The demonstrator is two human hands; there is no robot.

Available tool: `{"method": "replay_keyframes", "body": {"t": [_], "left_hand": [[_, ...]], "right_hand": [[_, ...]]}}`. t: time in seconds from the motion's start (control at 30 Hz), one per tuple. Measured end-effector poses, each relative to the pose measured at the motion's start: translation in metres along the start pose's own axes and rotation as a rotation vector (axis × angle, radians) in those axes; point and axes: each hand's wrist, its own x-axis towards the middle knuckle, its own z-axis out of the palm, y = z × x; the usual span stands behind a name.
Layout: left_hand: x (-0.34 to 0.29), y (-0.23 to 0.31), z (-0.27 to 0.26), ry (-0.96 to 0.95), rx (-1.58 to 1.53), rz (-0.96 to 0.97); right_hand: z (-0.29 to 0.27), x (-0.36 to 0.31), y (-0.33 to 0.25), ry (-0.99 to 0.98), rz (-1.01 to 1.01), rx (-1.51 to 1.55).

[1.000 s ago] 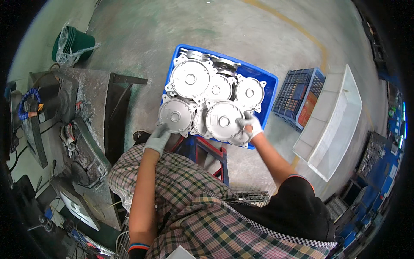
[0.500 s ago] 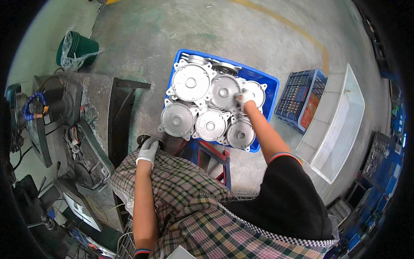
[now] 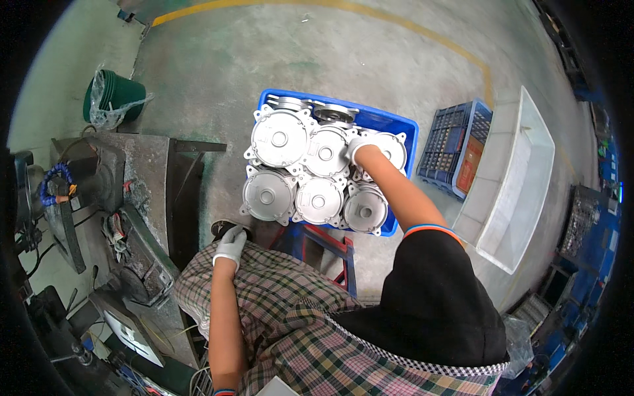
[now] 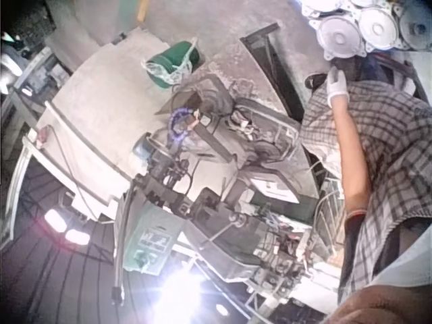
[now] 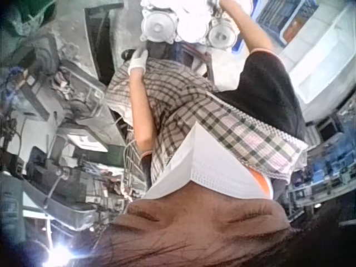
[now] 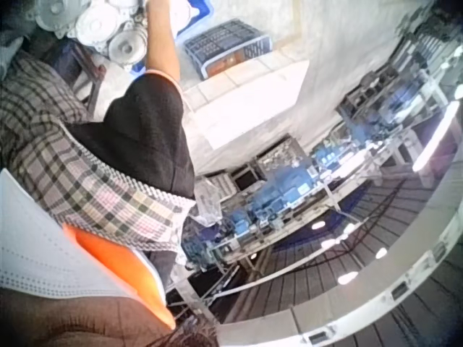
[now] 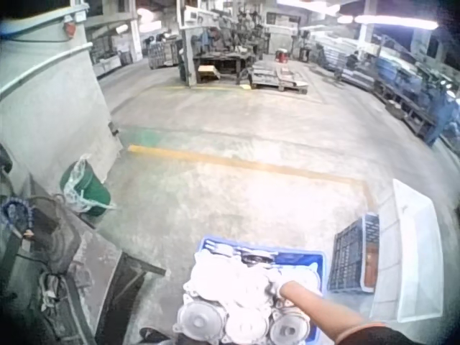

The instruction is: The person drills holes into metal parts using a drill press, then organizes the drilled parts into blue bins and plastic crates by hand.

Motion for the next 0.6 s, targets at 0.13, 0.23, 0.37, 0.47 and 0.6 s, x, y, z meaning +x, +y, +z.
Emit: {"method": "replay_keyframes", "body": {"t": [0.13,0.23,0.37,0.47,0.6], "left_hand": [[-0.007,0.011,-0.006,0.035,-0.051,-0.049],[-0.008,0.016,-0.005,0.042,-0.022,-0.072],[-0.008,0.015,-0.002,0.023,0.028,-0.048],[-0.009,0.011,-0.004,0.043,0.03,-0.071],[-0.002,0.015,-0.004,0.051,-0.008,-0.067]], "right_hand": [[-0.018,-0.031,-0.025,0.535,0.052,-0.018],[-0.009,0.005,-0.015,0.371,-0.074,-0.096],[-0.029,0.03,-0.004,0.408,-0.163,-0.005],[-0.022,0.026,-0.031,0.319,-0.006,0.026],[0.038,0.034,-0.02,0.676,-0.047,0.02]]}}
